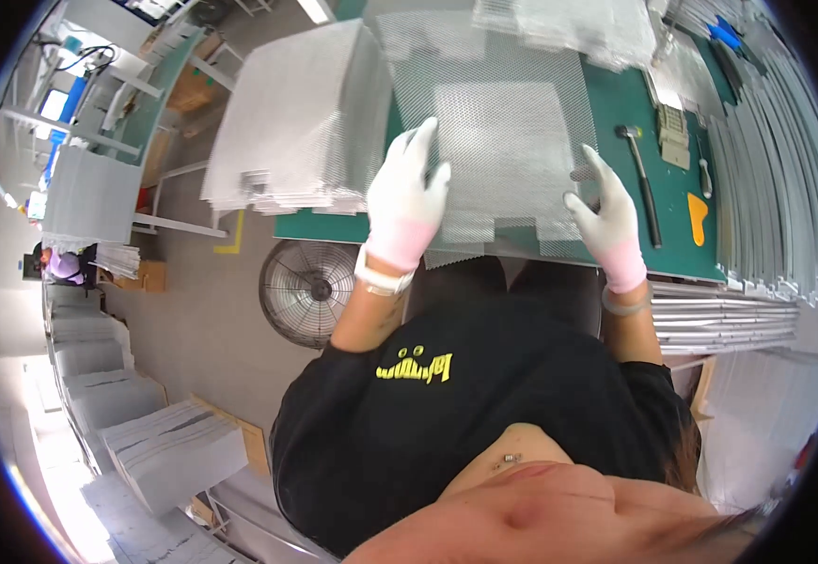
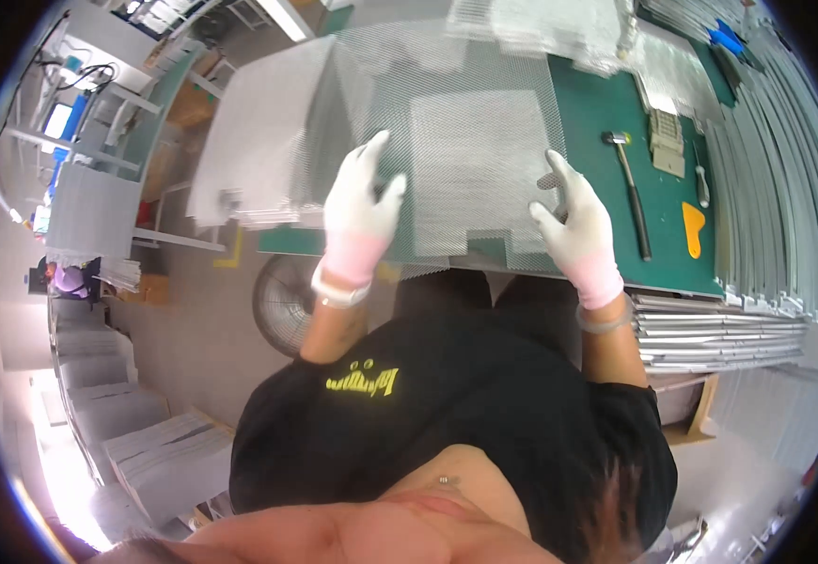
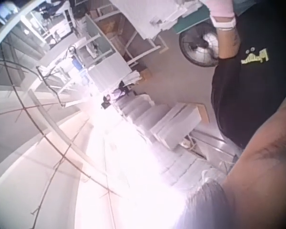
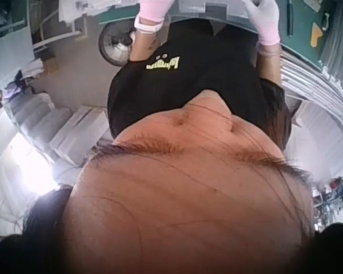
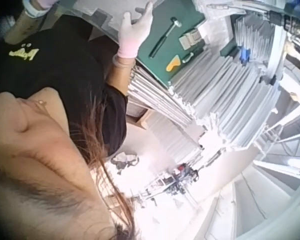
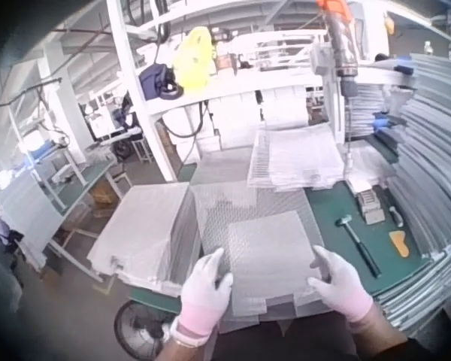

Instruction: Assembling metal mesh air filters by fitting frames and using an electric drill to secure components.

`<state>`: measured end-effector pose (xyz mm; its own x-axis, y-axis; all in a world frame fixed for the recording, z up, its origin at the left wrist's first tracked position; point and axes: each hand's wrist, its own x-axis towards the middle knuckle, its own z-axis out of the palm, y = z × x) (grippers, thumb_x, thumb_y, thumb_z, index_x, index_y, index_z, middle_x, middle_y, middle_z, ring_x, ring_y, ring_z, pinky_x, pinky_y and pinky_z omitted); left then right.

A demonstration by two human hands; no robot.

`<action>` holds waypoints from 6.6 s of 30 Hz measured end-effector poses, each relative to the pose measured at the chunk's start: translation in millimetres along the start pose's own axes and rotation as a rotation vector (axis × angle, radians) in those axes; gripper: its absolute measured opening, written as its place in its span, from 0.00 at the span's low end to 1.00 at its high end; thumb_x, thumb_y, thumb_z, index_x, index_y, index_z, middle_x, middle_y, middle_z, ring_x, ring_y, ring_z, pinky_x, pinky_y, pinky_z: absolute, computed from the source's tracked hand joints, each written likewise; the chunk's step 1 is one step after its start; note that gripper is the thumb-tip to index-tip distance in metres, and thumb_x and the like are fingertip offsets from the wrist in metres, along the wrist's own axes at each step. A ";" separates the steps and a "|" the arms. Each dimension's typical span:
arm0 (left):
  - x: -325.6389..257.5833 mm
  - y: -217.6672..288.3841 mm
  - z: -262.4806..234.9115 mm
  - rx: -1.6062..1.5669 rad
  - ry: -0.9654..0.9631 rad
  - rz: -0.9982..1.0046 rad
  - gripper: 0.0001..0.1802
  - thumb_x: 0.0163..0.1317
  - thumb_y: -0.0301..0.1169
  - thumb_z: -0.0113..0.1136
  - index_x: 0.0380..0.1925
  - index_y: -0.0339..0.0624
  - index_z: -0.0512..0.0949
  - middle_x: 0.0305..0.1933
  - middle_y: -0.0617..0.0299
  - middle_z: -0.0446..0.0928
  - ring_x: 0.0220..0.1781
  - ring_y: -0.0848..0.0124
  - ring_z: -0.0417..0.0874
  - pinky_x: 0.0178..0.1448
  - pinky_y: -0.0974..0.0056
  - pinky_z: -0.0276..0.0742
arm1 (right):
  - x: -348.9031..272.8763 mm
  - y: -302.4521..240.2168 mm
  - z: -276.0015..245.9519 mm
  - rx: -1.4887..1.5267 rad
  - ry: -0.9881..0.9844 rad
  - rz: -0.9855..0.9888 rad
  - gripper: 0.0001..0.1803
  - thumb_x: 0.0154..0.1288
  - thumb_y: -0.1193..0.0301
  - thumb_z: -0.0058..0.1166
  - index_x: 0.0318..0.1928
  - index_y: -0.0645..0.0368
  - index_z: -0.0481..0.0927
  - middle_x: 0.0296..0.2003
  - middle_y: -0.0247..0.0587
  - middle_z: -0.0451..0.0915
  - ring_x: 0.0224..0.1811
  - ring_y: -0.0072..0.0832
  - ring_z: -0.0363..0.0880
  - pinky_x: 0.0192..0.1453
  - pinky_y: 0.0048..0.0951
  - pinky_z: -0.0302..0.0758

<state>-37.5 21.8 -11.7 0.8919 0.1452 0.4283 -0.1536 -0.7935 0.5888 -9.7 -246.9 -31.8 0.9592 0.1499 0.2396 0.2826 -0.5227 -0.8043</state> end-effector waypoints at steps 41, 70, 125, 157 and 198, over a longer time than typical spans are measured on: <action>48.1 -104.7 127.4 0.414 -0.547 -0.061 0.43 0.55 0.56 0.66 0.71 0.58 0.69 0.82 0.50 0.52 0.82 0.39 0.47 0.82 0.37 0.35 | 184.3 199.5 -102.9 -0.619 0.164 0.310 0.26 0.67 0.53 0.53 0.51 0.63 0.82 0.47 0.61 0.83 0.54 0.53 0.81 0.58 0.47 0.78; 5.6 83.7 152.8 -1.395 -0.019 -0.304 0.32 0.66 0.25 0.65 0.69 0.31 0.68 0.59 0.57 0.79 0.53 0.74 0.80 0.56 0.69 0.78 | 18.4 81.8 22.9 -0.020 0.366 -0.538 0.50 0.43 0.61 0.78 0.68 0.58 0.69 0.68 0.58 0.64 0.74 0.57 0.57 0.76 0.55 0.58; -46.7 -47.8 70.0 0.070 -0.154 0.012 0.37 0.53 0.37 0.71 0.63 0.32 0.73 0.39 0.51 0.77 0.42 0.54 0.80 0.49 0.53 0.76 | -26.8 69.6 -0.5 -0.048 -0.092 0.006 0.25 0.61 0.69 0.65 0.57 0.67 0.81 0.52 0.56 0.84 0.53 0.44 0.85 0.59 0.33 0.79; -8.7 -64.9 98.0 0.436 -0.339 0.012 0.43 0.50 0.47 0.75 0.69 0.57 0.72 0.72 0.44 0.64 0.77 0.44 0.58 0.77 0.36 0.55 | 33.3 146.0 -31.6 -0.498 0.019 -0.072 0.18 0.62 0.64 0.57 0.52 0.49 0.85 0.39 0.48 0.83 0.45 0.47 0.82 0.53 0.42 0.79; -197.5 -54.6 156.2 -1.152 -0.408 -0.936 0.19 0.71 0.43 0.63 0.43 0.34 0.84 0.40 0.61 0.85 0.39 0.74 0.84 0.43 0.69 0.79 | -143.1 100.3 115.4 0.831 -0.160 0.599 0.17 0.77 0.65 0.53 0.57 0.65 0.73 0.44 0.39 0.82 0.38 0.20 0.81 0.42 0.24 0.80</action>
<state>-138.8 -55.8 -235.5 0.8756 -0.0041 -0.4830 0.4466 0.3875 0.8065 -118.1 -224.0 -209.6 0.9158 0.1978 -0.3495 -0.3853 0.1867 -0.9037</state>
